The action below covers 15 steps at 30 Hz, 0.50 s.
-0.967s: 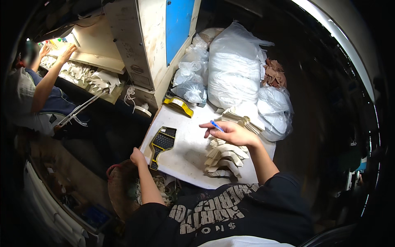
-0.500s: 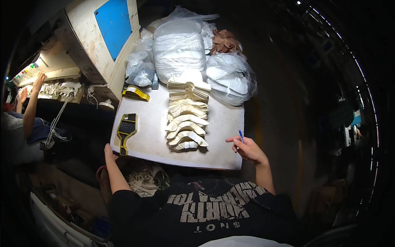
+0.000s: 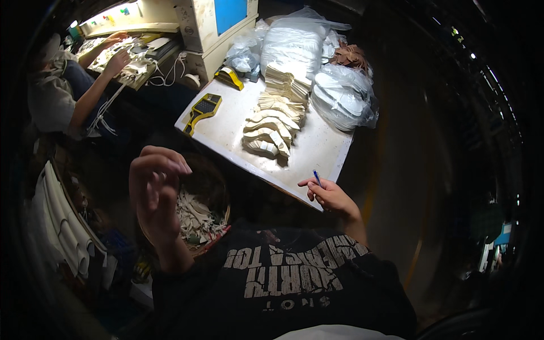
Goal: The person walks through a factory floor, picks up a plastic bag containing white items, and writes on a small white card with a pen. They then hand the bag to another worker and continue walking through the area.
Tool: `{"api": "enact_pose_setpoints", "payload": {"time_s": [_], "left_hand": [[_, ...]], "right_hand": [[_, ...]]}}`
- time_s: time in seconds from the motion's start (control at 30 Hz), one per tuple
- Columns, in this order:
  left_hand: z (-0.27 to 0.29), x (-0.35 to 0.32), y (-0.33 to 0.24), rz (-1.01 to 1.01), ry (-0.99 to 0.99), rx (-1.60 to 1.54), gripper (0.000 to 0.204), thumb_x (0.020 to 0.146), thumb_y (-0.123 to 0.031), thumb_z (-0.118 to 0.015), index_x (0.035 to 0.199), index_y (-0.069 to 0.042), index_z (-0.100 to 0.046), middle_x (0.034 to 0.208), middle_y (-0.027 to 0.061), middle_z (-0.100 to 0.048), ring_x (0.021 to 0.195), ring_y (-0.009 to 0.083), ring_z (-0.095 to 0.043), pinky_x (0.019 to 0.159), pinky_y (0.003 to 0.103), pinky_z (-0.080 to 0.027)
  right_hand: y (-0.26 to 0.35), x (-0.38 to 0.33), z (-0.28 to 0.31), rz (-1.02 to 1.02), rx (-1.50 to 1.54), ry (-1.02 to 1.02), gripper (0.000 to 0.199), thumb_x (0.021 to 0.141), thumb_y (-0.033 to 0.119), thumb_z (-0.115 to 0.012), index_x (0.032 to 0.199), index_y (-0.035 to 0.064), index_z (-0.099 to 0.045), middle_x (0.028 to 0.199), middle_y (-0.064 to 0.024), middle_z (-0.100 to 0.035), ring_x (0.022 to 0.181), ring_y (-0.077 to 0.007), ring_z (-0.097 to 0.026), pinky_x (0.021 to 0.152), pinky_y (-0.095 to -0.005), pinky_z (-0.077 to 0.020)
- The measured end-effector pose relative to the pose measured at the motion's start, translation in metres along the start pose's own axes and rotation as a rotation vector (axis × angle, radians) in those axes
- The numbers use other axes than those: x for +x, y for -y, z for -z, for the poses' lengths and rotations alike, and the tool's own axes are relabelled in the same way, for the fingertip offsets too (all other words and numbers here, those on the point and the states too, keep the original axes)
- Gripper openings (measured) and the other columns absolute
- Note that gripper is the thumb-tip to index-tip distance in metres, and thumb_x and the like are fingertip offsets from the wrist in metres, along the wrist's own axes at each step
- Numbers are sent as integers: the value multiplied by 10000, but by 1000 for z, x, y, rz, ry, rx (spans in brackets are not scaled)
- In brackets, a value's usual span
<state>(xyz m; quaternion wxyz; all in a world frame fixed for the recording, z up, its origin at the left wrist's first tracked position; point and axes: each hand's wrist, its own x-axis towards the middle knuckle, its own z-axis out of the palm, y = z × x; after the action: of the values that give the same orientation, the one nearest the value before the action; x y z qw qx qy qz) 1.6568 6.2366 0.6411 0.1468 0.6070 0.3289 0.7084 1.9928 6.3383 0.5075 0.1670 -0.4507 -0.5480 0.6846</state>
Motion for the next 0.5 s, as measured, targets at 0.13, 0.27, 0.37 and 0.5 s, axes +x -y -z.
{"api": "enact_pose_setpoints", "payload": {"time_s": [0.13, 0.27, 0.37, 0.5], "left_hand": [[-45, -53, -128, -205, 2, -140, 151, 894, -115, -622, 892, -180, -486, 837, 48, -460, 665, 200, -563, 582, 313, -437], [-70, -99, -208, -218, 182, -262, 62, 919, -90, -595, 936, -135, -558, 939, 10, -531, 637, 155, -603, 518, 299, -429], [-70, -124, -265, -208, 215, -204, 42, 921, -84, -591, 918, -120, -613, 925, -1, -550, 609, 138, -608, 503, 286, -420], [-65, -159, -296, -164, 256, -238, 69, 902, -121, -624, 916, -119, -692, 847, 1, -553, 579, 142, -588, 509, 270, -404]], "right_hand": [[-24, -27, -18, -3, -97, 207, 302, 1028, 288, -503, 1203, 70, -619, 765, 61, -547, 621, -11, -455, 548, -152, -329], [-80, -55, -21, -78, -185, 350, 305, 1020, 308, -519, 1190, 77, -623, 775, 65, -563, 607, -4, -462, 512, -168, -346], [-90, -64, -58, -124, -297, 479, 311, 1019, 331, -513, 1187, 96, -629, 775, 69, -572, 562, -8, -450, 473, -184, -352], [-101, -83, -102, -122, -395, 573, 319, 1017, 351, -503, 1176, 109, -637, 761, 65, -566, 531, -18, -438, 461, -190, -348]]}}
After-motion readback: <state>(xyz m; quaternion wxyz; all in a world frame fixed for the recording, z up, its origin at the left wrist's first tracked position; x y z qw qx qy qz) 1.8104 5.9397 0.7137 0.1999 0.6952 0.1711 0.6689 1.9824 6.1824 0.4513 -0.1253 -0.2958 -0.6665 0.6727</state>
